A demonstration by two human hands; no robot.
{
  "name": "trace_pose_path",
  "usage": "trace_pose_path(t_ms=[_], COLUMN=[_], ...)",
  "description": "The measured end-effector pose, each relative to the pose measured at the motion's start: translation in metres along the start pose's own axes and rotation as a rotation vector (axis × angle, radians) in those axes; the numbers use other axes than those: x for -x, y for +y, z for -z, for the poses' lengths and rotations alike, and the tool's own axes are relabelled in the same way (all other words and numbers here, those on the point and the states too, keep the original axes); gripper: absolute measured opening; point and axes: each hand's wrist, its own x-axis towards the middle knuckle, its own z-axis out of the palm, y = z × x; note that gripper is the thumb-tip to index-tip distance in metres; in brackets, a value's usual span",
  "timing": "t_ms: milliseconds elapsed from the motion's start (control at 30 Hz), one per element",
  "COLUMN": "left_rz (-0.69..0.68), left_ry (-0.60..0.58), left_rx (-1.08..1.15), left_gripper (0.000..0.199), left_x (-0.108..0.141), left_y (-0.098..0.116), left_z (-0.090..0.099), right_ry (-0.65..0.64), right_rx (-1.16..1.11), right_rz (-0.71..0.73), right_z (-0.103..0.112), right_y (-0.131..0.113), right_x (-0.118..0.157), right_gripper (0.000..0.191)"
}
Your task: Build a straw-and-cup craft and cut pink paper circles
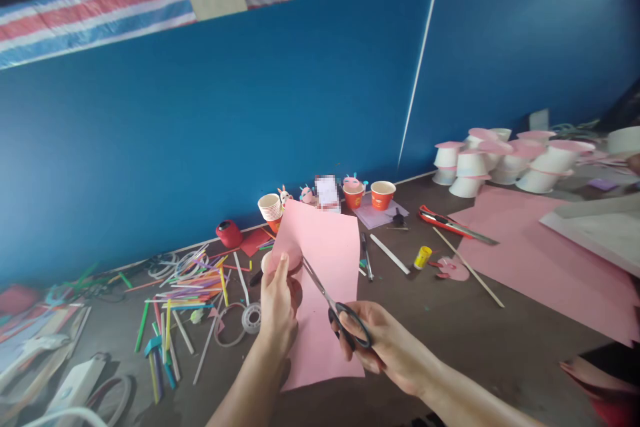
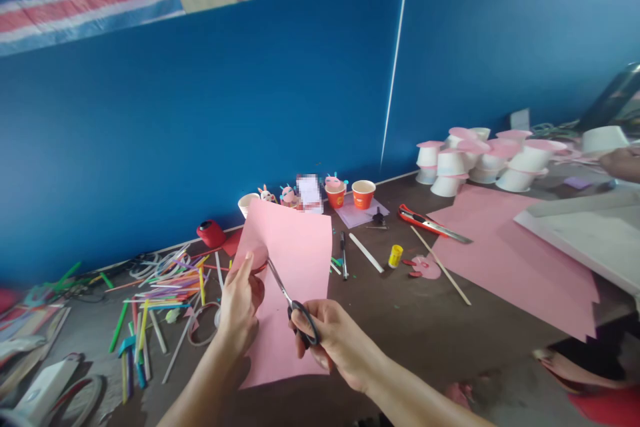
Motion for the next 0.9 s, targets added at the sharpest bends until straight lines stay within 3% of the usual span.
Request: trace_pose_path(t_ms=[167,667,900], left_rz=[0.1,0.121,0.168], left_ry=[-0.057,-0.009,0.017], left_rx=[0.146,0.276,0.287], left_gripper=[0.03,0.031,0.026], left_x=[-0.003,-0.014,-0.006], left_y=[-0.005,-0.021,-0.026], left_z=[-0.002,0.007,0.001], right_ry=[0.033,0.052,0.094], right_rx=[0.072,-0.021,0.003], right_rz=[0.0,-0.044,0.057], right_z=[0.003,0.003,0.009], right_y=[0.007,0.017,0.027], right_x=[-0.003,-0.006,-0.014], right_gripper=[0.035,0.039,0.038])
